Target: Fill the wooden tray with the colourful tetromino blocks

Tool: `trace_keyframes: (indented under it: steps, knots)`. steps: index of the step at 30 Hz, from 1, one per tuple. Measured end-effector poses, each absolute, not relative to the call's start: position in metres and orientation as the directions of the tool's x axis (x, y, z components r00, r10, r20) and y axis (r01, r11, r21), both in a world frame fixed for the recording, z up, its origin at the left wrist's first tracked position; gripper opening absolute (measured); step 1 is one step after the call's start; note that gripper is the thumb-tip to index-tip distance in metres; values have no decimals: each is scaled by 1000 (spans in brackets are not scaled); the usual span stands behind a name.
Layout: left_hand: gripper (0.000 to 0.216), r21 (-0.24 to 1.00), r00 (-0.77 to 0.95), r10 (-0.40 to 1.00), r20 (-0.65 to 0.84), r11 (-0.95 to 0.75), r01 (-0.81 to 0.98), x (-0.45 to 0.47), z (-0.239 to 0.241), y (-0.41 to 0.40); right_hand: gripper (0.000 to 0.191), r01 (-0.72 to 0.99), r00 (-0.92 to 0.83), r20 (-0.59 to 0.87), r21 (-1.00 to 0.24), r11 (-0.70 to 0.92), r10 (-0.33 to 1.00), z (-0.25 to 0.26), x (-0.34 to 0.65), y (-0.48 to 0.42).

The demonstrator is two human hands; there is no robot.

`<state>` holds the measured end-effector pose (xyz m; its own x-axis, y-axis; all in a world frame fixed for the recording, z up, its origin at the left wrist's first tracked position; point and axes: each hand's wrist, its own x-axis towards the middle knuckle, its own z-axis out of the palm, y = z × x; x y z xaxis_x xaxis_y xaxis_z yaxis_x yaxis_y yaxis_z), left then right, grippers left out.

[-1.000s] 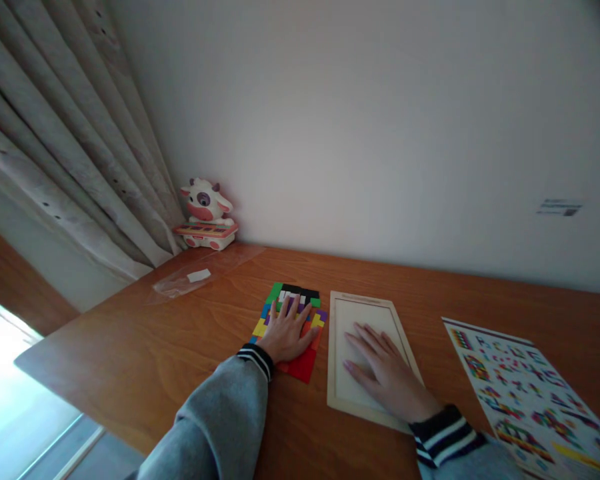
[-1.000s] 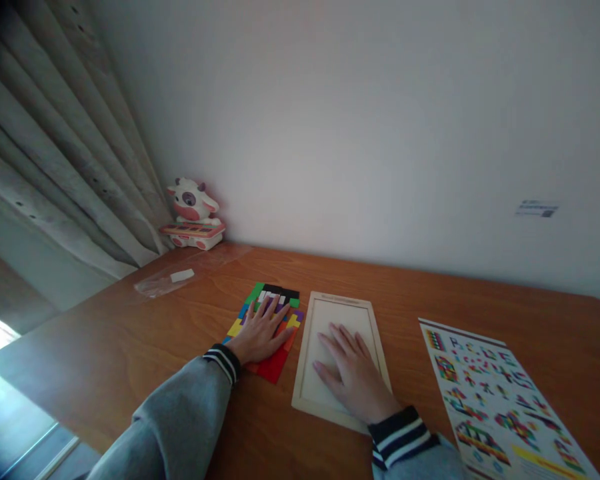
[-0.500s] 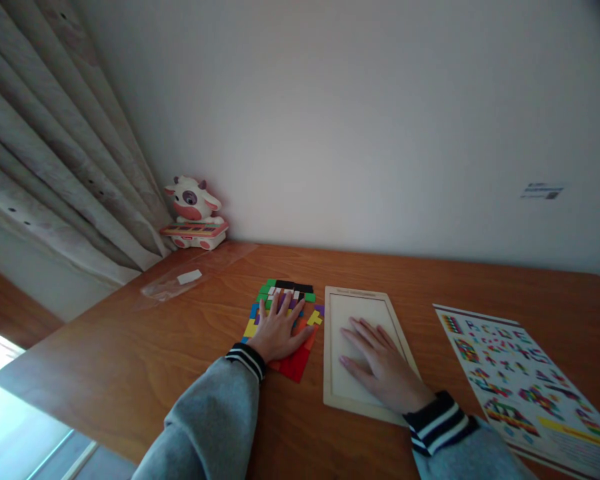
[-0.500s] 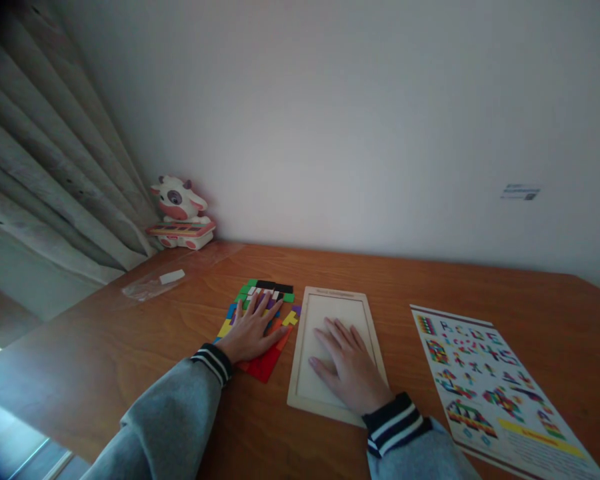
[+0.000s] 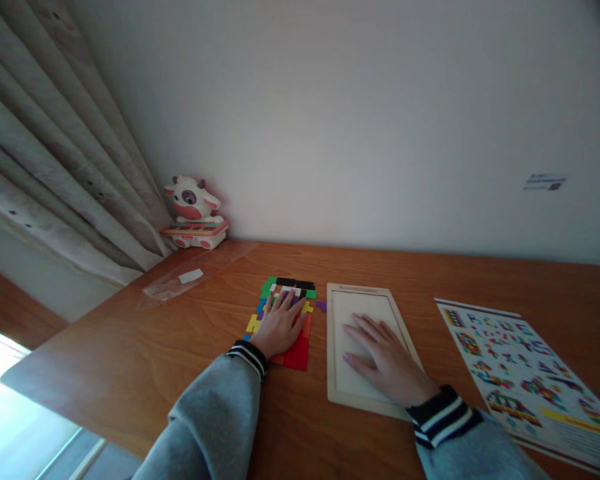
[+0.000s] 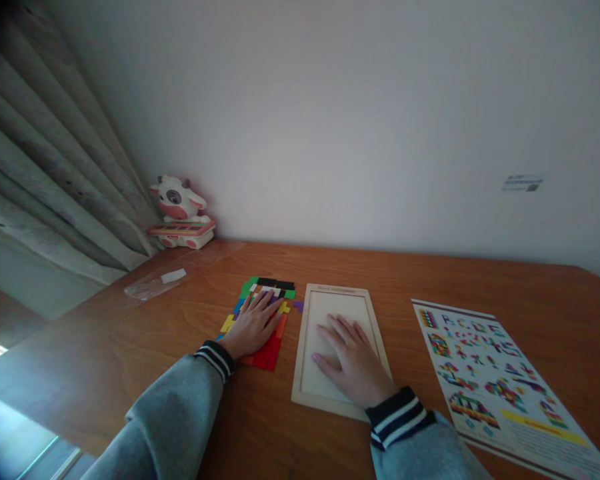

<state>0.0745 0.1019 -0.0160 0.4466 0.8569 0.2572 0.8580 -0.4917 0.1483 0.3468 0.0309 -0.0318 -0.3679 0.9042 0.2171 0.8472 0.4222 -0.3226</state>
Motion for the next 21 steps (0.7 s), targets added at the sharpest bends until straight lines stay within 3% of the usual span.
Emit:
trace_keyframes:
  steps: [7,11,18,21]
  knots:
    - [46,205,718,662,217,-750,629,85,3,93,56,852,-362,210,-321,414,908,-31,346,31]
    - [47,224,692,691,207,-722,654,88,1,91,56,858,-364,200,-309,411,910,-31,345,31]
    - [39,278,610,718,335,-694,664,85,-2,93,55,847,-362,235,-321,424,902,-33,347,31]
    - [54,267,657,694,294,-720,641,74,5,91,53,834,-366,271,-328,443,890,-30,347,29]
